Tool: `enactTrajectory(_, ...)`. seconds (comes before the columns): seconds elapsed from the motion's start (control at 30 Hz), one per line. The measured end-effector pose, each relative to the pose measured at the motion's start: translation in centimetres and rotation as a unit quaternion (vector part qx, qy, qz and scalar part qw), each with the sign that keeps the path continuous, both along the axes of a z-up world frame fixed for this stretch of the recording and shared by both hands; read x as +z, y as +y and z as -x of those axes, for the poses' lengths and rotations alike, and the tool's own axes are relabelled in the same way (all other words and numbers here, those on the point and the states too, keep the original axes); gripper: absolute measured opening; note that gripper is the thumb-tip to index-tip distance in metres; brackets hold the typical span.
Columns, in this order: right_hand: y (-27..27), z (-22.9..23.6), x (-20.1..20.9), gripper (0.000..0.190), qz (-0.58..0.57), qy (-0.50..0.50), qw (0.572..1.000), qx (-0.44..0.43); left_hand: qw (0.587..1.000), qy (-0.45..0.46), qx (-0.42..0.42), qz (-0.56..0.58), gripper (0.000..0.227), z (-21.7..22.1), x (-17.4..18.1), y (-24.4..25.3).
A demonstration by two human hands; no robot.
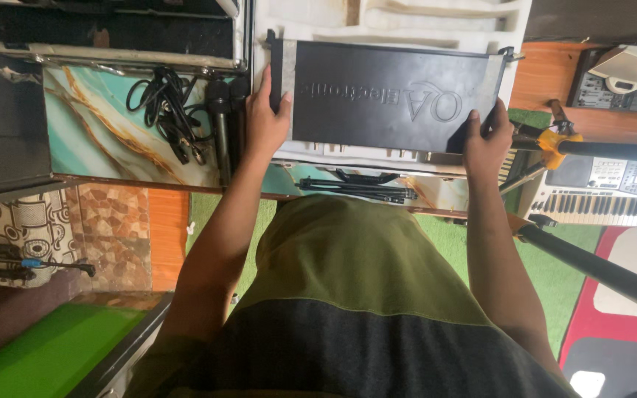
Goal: The person picks up a black electronic device from the floor, places it into a foam-lined protective case, and then coils a black cable and places it into the same case.
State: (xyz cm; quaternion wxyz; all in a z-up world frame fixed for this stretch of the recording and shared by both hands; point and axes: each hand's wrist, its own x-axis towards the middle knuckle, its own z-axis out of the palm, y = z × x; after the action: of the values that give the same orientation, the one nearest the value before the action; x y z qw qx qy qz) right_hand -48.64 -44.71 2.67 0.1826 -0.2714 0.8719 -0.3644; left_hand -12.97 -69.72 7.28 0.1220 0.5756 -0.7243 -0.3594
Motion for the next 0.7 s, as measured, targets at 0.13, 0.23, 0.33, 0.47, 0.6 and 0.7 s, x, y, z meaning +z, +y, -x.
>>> enactTrajectory(0.13, 0.2, 0.3, -0.5, 0.051, 0.005, 0.009, 1.000, 0.016, 1.000, 0.015, -0.007, 0.016, 0.067, 0.0, 1.1, 0.0)
enactTrajectory(0.23, 0.2, 0.5, -0.6, 0.048, -0.010, 0.056, 0.997, 0.054, 0.999, 0.022, -0.026, 0.040, 0.064, 0.0, 2.4, -0.2)
enactTrajectory(0.33, 0.1, 0.6, -0.7, 0.051, -0.043, 0.081, 0.994, 0.063, 0.998, 0.045, -0.037, 0.009, 0.064, 0.1, 3.4, -0.6)
enactTrajectory(0.47, 0.0, 0.4, -0.5, 0.054, -0.057, 0.098, 0.991, 0.070, 0.996, 0.056, -0.069, 0.003, 0.064, -0.2, 3.4, -1.2)
enactTrajectory(0.6, -1.0, 0.0, -0.2, 0.058, -0.056, 0.125, 0.984, 0.115, 0.986, -0.004, -0.134, 0.100, 0.066, -0.1, 1.9, -2.2)
enactTrajectory(0.7, -1.0, -0.9, 0.4, 0.058, -0.066, 0.149, 0.980, 0.116, 0.987, -0.034, -0.139, 0.078, 0.069, 0.1, 1.3, -2.2)
